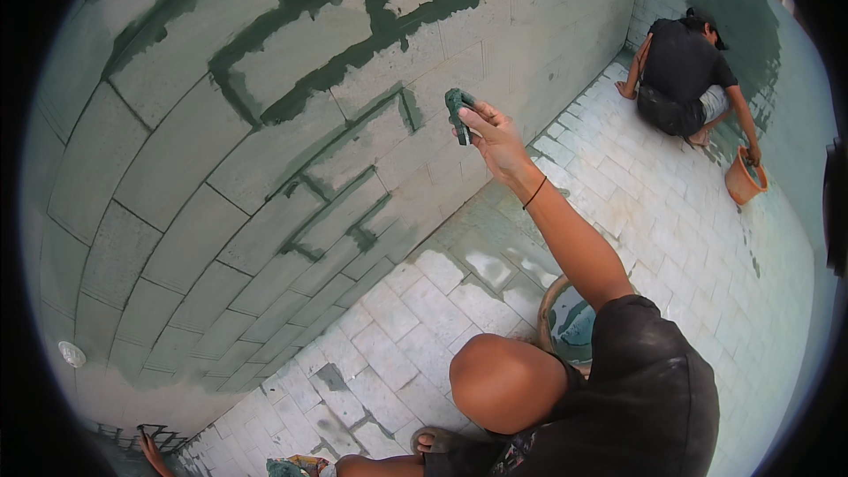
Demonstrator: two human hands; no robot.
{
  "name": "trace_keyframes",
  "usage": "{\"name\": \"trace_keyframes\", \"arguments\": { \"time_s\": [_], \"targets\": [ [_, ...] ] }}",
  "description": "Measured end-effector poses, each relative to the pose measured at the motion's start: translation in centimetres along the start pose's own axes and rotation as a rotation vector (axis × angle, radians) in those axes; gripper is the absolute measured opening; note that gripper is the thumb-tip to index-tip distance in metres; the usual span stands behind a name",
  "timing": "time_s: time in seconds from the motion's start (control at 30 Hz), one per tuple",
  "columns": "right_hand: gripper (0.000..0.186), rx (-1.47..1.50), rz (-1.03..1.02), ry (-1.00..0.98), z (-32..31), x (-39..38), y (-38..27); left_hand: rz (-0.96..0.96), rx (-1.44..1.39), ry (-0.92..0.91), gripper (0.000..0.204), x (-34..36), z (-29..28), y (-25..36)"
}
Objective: The person applies green grout into the joints of a tiled wall using a handheld scraper and a container of the paste.
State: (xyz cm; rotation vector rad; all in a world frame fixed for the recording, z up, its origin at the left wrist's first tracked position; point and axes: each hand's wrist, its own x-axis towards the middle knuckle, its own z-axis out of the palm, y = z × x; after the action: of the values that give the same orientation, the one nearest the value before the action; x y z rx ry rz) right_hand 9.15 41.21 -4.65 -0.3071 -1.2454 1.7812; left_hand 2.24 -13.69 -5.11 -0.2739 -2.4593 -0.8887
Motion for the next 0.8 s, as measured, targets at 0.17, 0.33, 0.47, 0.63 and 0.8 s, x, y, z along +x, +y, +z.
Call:
{"name": "trace_keyframes", "arguments": {
  "time_s": [0.17, 0.33, 0.47, 0.63, 0.8],
  "targets": [
    [0.046, -0.486, -0.498, 0.171, -1.1, 5.3, -1.1, 0.004, 0.020, 0.000, 0.022, 0.3, 0.7, 0.1],
    [0.049, -0.968, -0.886, 0.100, -2.7, 8.8, -2.8, -0.005, 0.047, 0.012, 0.023, 0.5, 1.3, 0.0],
    [0.047, -1.052, -0.993, 0.065, -4.3, 12.3, -4.6, -0.017, 0.062, 0.008, 0.023, 0.7, 1.8, 0.0],
    [0.041, -1.246, -1.189, -0.065, -3.7, 14.7, -5.9, -0.028, 0.082, 0.012, 0.024, 0.9, 2.2, 0.2],
    [0.040, -1.200, -1.231, -0.092, -4.4, 16.2, -6.1, -0.037, 0.091, 0.005, 0.025, 1.3, 2.8, 0.3]
  ]
}}
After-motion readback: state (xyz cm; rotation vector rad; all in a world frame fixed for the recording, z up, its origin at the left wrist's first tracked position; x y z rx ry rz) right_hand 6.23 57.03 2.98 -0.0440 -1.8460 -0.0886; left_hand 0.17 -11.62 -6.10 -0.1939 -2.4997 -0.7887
